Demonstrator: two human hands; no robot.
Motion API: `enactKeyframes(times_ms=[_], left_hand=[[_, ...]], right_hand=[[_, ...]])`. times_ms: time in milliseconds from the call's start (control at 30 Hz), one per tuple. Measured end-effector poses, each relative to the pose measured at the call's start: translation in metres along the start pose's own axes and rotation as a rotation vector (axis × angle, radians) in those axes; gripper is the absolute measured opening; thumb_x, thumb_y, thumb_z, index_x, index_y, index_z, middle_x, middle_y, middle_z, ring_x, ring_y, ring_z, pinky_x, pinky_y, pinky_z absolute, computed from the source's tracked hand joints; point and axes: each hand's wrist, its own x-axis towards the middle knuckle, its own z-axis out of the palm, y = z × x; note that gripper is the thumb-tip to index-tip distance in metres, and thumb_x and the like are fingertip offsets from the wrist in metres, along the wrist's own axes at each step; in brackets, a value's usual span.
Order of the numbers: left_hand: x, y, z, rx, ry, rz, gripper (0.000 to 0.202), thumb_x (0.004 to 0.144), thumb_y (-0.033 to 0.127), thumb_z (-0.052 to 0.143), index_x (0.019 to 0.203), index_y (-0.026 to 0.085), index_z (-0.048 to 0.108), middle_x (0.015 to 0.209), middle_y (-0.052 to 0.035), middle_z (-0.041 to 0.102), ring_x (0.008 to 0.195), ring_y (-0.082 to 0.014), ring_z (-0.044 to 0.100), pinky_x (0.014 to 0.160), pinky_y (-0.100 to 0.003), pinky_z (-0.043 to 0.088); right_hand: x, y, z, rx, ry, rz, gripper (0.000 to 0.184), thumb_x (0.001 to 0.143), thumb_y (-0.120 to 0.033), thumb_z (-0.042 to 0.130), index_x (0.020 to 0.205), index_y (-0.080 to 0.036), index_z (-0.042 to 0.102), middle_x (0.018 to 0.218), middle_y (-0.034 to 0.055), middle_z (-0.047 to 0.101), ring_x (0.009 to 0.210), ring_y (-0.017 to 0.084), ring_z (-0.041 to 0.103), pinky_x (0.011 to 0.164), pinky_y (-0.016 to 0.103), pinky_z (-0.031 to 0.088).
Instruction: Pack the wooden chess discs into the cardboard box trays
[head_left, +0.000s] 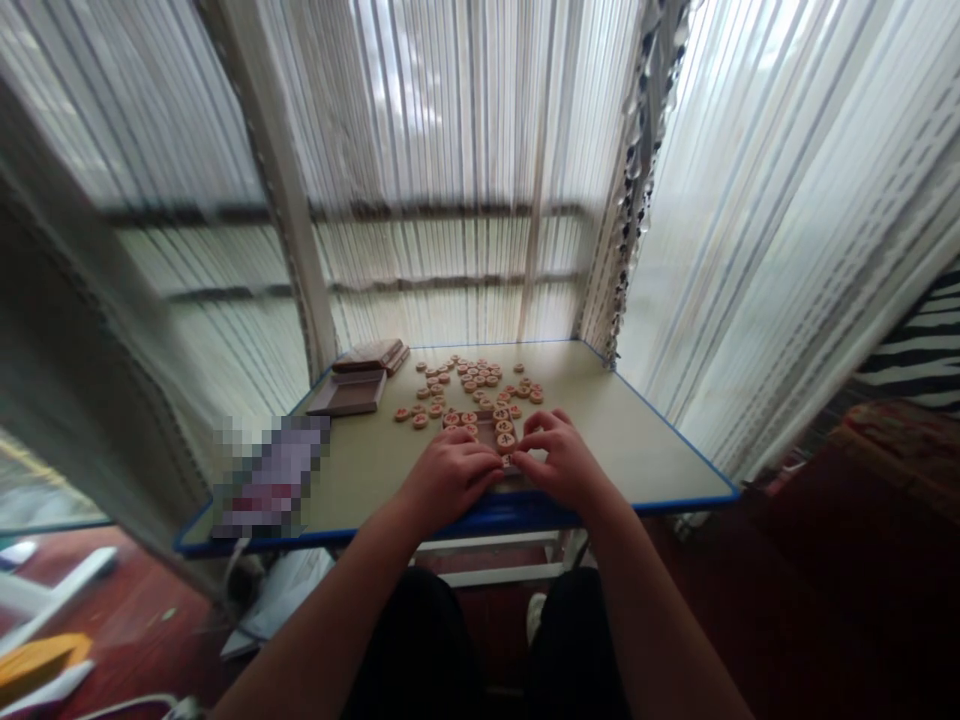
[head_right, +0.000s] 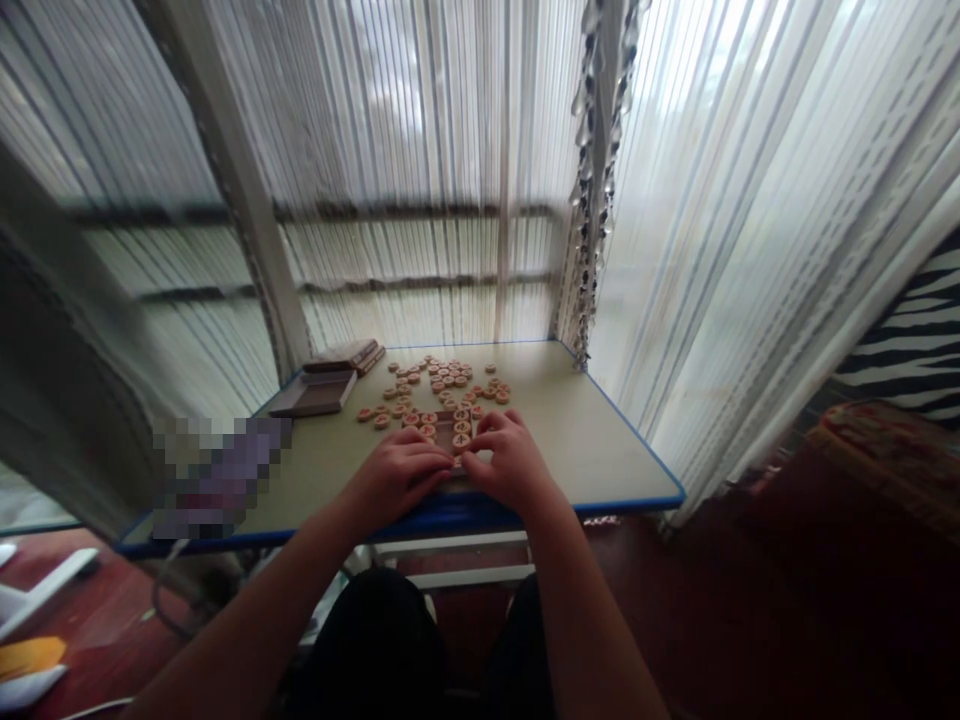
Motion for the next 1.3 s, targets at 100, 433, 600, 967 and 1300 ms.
enactKeyframes(times_ms=[100, 433, 600, 967, 1300], left_hand=[[0.0, -0.001, 0.0, 0.017, -0.011, 0.001, 0.021, 0.084, 0.026, 0.047, 0.089, 0.022, 0.067, 0.086, -0.0035, 0.069, 0.081, -0.0165, 0.054, 0.078, -0.033, 0.039], [-0.002, -0.001, 0.002, 0.019, -0.004, -0.007, 0.019, 0.083, 0.026, 0.049, 0.09, 0.023, 0.067, 0.088, -0.0015, 0.069, 0.083, -0.017, 0.054, 0.08, -0.034, 0.037], [-0.004, -0.002, 0.001, -0.046, 0.104, -0.082, 0.018, 0.079, 0.029, 0.054, 0.089, 0.021, 0.066, 0.088, -0.0025, 0.068, 0.084, -0.0168, 0.056, 0.083, -0.034, 0.039], [-0.007, -0.034, 0.006, -0.159, 0.486, -0.845, 0.022, 0.076, 0.02, 0.044, 0.085, 0.016, 0.063, 0.085, -0.005, 0.066, 0.08, -0.0167, 0.06, 0.077, -0.029, 0.045], [0.018, -0.056, -0.004, -0.191, 0.336, -0.88, 0.017, 0.069, 0.019, 0.048, 0.072, 0.016, 0.065, 0.07, -0.0036, 0.066, 0.067, -0.0154, 0.06, 0.065, -0.026, 0.046]], right_hand=[[0.0, 0.002, 0.001, -0.004, 0.006, -0.002, 0.011, 0.072, -0.026, 0.06, 0.068, -0.023, 0.071, 0.078, 0.003, 0.054, 0.08, 0.017, 0.044, 0.082, 0.034, 0.036], [0.0, 0.006, 0.003, 0.018, 0.021, 0.018, 0.009, 0.069, -0.021, 0.06, 0.068, -0.022, 0.069, 0.079, 0.0027, 0.055, 0.081, 0.017, 0.046, 0.082, 0.034, 0.036], [0.001, 0.007, 0.003, 0.051, 0.013, 0.028, 0.008, 0.067, -0.019, 0.06, 0.069, -0.022, 0.068, 0.08, 0.0025, 0.055, 0.083, 0.017, 0.047, 0.083, 0.034, 0.036], [0.002, 0.009, 0.001, 0.184, -0.055, 0.065, 0.01, 0.064, -0.016, 0.056, 0.07, -0.02, 0.063, 0.083, 0.0028, 0.054, 0.087, 0.018, 0.05, 0.083, 0.033, 0.038], [0.001, 0.01, 0.003, 0.161, 0.038, 0.191, 0.017, 0.065, -0.019, 0.053, 0.08, -0.017, 0.061, 0.082, 0.0041, 0.056, 0.077, 0.016, 0.051, 0.069, 0.028, 0.042]])
